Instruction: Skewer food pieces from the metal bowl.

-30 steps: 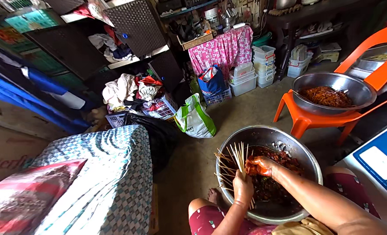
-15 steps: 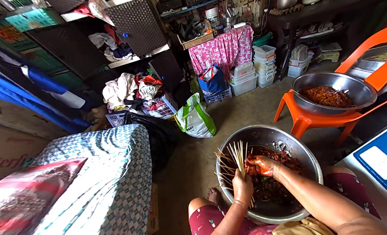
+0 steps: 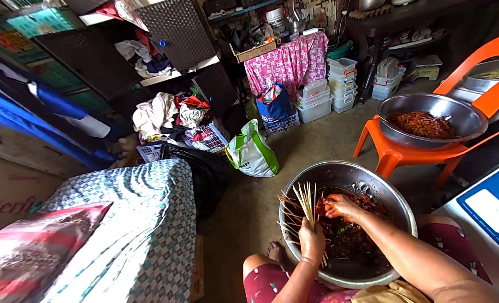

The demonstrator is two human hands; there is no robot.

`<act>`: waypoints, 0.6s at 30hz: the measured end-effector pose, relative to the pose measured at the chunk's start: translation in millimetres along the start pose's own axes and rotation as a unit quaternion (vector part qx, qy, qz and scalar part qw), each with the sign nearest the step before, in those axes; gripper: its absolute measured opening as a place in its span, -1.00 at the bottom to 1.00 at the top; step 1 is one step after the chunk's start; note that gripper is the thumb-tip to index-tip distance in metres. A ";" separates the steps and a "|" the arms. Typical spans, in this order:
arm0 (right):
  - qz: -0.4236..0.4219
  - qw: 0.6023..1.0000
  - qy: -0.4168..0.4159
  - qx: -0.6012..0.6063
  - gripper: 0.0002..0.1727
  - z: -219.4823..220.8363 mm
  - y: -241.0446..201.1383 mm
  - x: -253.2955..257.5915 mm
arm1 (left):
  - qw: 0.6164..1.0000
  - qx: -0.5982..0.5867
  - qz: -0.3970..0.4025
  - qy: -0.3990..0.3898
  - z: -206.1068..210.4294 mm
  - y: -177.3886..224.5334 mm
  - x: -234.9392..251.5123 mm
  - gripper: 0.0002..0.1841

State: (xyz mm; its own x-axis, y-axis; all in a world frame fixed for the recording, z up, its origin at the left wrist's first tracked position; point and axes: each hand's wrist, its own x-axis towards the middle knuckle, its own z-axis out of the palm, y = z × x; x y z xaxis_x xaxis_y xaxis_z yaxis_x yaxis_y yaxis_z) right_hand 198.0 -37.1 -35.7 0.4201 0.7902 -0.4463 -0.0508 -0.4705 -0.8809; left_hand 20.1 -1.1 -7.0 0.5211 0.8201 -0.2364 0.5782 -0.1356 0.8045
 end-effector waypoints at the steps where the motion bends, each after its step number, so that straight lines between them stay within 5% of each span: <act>1: -0.004 0.990 0.032 -0.138 -0.61 -9.6 4.4 6.3 | 1.000 -0.001 -0.001 0.001 -0.3 -0.3 0.0 -0.73; 3: 0.042 0.933 0.044 -0.354 -0.44 -21.1 9.7 9.7 | 1.000 0.002 -0.003 -0.003 0.3 -0.1 0.1 -0.74; 5: 0.090 0.892 0.023 -0.443 -0.24 -18.5 14.9 9.6 | 1.000 0.005 -0.004 -0.010 0.5 1.1 0.2 -0.74; 12: 0.053 0.881 -0.042 -0.468 -0.50 -4.0 14.8 8.8 | 1.000 0.004 0.002 -0.016 0.1 -0.9 -1.6 -0.74; 15: 0.104 0.860 -0.020 -0.498 -0.37 -2.0 0.1 -5.4 | 1.000 0.002 0.002 -0.023 0.1 -0.5 -1.5 -0.74; 18: 0.144 0.843 -0.041 -0.517 -0.47 -2.2 -2.4 -10.0 | 1.000 0.006 0.002 -0.028 0.8 -0.8 -0.7 -0.75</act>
State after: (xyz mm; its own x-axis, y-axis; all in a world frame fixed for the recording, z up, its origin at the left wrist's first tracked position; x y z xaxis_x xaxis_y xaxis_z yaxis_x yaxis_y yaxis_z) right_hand 195.9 -44.7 -28.7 0.4594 0.5896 -0.6643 0.6948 -0.7045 -0.1448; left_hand 19.8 -2.0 -7.9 0.5567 0.7878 -0.2635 0.5840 -0.1455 0.7986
